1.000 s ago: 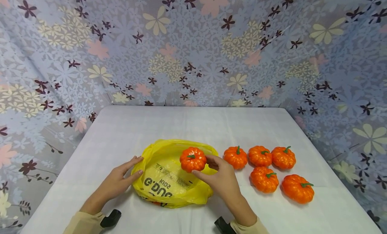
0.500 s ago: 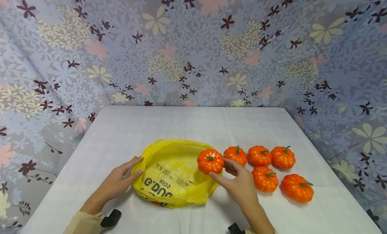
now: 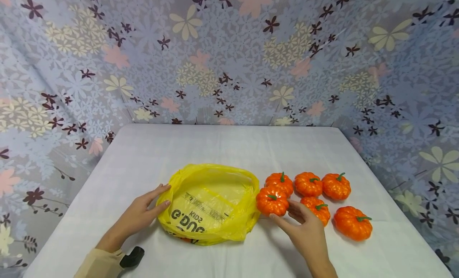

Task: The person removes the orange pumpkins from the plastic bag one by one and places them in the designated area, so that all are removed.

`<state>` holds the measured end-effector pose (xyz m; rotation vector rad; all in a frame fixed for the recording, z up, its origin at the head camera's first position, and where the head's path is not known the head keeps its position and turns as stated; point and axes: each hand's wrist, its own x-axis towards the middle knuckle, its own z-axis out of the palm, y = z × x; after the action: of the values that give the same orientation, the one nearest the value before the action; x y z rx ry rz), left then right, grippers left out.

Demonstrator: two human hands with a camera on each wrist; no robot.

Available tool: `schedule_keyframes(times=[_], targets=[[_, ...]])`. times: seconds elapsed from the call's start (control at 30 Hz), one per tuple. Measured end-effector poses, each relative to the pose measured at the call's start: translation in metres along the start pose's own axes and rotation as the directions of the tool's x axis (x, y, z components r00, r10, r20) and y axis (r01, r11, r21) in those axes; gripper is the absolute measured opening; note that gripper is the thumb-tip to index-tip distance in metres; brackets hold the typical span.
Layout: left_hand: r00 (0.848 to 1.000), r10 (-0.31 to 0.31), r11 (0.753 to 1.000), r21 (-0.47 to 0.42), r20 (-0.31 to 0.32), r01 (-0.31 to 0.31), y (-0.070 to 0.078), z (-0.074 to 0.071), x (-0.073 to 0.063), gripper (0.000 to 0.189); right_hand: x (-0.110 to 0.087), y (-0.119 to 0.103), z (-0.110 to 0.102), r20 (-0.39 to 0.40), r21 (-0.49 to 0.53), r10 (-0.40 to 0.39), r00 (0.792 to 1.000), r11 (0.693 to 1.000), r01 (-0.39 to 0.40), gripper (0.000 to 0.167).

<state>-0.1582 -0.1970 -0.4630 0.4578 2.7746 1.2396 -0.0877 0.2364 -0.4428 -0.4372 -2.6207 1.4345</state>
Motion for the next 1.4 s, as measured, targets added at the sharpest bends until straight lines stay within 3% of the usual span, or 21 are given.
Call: schedule_keyframes(times=[0.33, 0.73, 0.93, 1.17, 1.23, 1.4], targets=[[1.0, -0.005, 1.0, -0.004, 0.006, 0.005, -0.003, -0.001, 0.001, 0.059, -0.014, 0.017, -0.007, -0.087, -0.119, 0.057, 0.995, 0.991, -0.067, 0.101], [1.0, -0.005, 1.0, -0.019, 0.016, 0.006, -0.001, -0.001, 0.001, 0.059, -0.008, 0.02, -0.01, -0.001, -0.332, 0.08, 0.997, 0.94, -0.075, 0.108], [1.0, 0.001, 1.0, -0.015, 0.018, -0.001, -0.001, 0.0, 0.001, 0.059, -0.006, 0.02, -0.012, 0.034, -0.433, 0.015, 0.999, 0.901, 0.002, 0.087], [1.0, -0.001, 1.0, -0.024, 0.02, 0.001, -0.002, 0.002, 0.001, 0.06, -0.006, 0.02, -0.013, 0.055, -0.462, -0.003, 0.998, 0.887, 0.028, 0.065], [1.0, 0.013, 1.0, -0.023, 0.015, -0.013, -0.001, 0.002, 0.001, 0.06, -0.007, 0.019, -0.016, 0.064, -0.469, -0.002, 0.998, 0.883, 0.031, 0.066], [0.999, 0.049, 0.999, 0.007, -0.012, -0.049, 0.0, -0.001, 0.0, 0.059, -0.014, 0.011, -0.032, 0.063, -0.457, -0.012, 0.998, 0.889, 0.039, 0.088]])
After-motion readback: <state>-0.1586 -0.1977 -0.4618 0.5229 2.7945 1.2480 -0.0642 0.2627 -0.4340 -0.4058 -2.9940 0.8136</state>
